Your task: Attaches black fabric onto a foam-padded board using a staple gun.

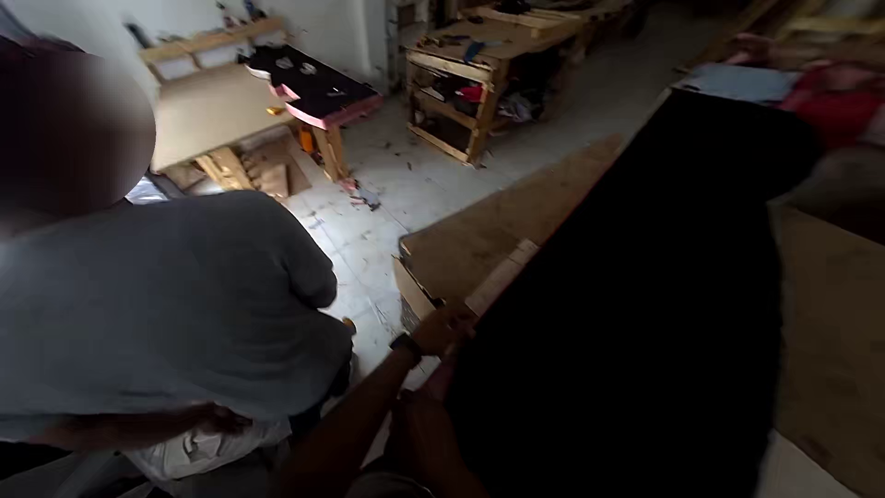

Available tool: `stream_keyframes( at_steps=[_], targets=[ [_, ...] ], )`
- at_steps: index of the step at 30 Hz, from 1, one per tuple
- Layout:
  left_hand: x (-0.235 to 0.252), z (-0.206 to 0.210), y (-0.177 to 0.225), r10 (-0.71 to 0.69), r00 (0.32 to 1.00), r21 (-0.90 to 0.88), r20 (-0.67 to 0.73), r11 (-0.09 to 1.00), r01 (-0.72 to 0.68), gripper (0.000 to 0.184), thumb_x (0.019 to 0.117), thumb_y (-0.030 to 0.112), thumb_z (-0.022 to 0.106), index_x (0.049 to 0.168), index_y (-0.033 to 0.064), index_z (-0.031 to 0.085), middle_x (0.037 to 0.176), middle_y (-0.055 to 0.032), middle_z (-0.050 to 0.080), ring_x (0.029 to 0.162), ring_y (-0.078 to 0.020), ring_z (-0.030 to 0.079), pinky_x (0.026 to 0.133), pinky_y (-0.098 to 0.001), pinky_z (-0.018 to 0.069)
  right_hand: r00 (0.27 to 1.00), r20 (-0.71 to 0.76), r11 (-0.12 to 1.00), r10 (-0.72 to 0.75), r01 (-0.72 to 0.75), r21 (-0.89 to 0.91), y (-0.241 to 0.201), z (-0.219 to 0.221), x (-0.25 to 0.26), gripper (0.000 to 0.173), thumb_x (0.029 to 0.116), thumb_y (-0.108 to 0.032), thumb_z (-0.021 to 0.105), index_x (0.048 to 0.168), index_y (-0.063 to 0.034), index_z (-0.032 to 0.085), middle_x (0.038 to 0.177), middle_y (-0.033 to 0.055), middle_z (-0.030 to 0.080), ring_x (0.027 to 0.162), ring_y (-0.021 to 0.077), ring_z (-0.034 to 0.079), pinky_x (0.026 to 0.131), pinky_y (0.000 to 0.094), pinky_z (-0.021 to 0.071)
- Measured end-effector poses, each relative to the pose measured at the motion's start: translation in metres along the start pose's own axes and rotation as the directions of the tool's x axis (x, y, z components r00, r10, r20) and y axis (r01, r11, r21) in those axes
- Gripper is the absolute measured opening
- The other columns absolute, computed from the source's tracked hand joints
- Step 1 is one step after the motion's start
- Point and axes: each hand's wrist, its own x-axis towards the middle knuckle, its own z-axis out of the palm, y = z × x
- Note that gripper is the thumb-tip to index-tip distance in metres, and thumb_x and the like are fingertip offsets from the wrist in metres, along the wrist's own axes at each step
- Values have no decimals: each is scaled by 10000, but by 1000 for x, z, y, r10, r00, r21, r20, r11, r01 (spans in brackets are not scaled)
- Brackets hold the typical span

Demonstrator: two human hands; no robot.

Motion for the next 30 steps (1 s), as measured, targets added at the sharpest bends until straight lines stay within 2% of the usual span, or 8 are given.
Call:
stream_keyframes(
  at_steps=[3,6,10,16,18,22,26,30],
  targets=[
    [1,2,-23,-111,993,-66,-24,992,110,405,1014,242,649,1394,111,604,1366,-96,638,1160,-240,667,994,-482,564,996,-10,996,-83,83,-38,7,14,-4,121,887,-179,651,923,-89,725,1013,126,695,1015,344,660,882,565,544],
    [-22,-19,-19,-131,985,-107,-114,987,119,390,1010,243,659,1372,105,614,1355,-102,646,1121,-251,684,949,-503,580,998,0,998,64,-64,-1,16,9,-2,230,945,-316,614,932,-113,721,1020,102,684,1019,305,660,895,551,532],
    [-33,-36,-57,-67,981,-223,-180,974,26,311,997,206,668,1273,61,672,1250,-94,700,1082,-224,700,967,-455,589,995,-96,999,29,-32,-28,6,29,-7,149,909,-214,588,866,-110,685,944,70,661,981,267,645,838,477,542],
    [-48,-38,-82,-74,984,-288,-164,957,24,254,999,181,660,1217,54,695,1160,-103,724,990,-229,716,898,-437,610,966,-195,985,171,-170,25,3,35,-5,183,925,-278,596,834,-145,683,894,19,639,927,200,638,832,433,543],
    [-53,-37,-86,-64,986,-311,-151,950,14,263,998,184,667,1219,43,692,1166,-110,720,1005,-236,714,920,-441,607,968,-205,989,145,-147,6,-2,42,-6,150,911,-231,588,834,-135,677,880,30,634,908,210,640,803,434,546],
    [-69,-32,-85,-59,986,-307,-153,952,9,264,989,191,690,1216,56,699,1186,-89,725,1047,-222,715,961,-435,600,942,-234,970,243,-236,58,3,38,-6,219,935,-331,622,806,-169,693,836,-12,627,860,160,638,768,412,554],
    [-97,-34,-79,-77,978,-306,-194,952,14,259,985,195,697,1208,64,698,1164,-82,729,1041,-215,712,959,-427,596,955,-203,977,215,-213,30,-6,46,-11,186,920,-273,601,838,-136,695,892,29,652,915,209,651,789,439,561],
    [-126,-27,-79,-126,956,-281,-265,959,48,257,997,209,667,1212,73,702,1162,-81,728,1017,-221,713,923,-442,603,936,-243,967,254,-244,73,13,38,-12,196,896,-350,737,843,-163,716,918,15,662,919,212,658,787,486,578]
  ],
)
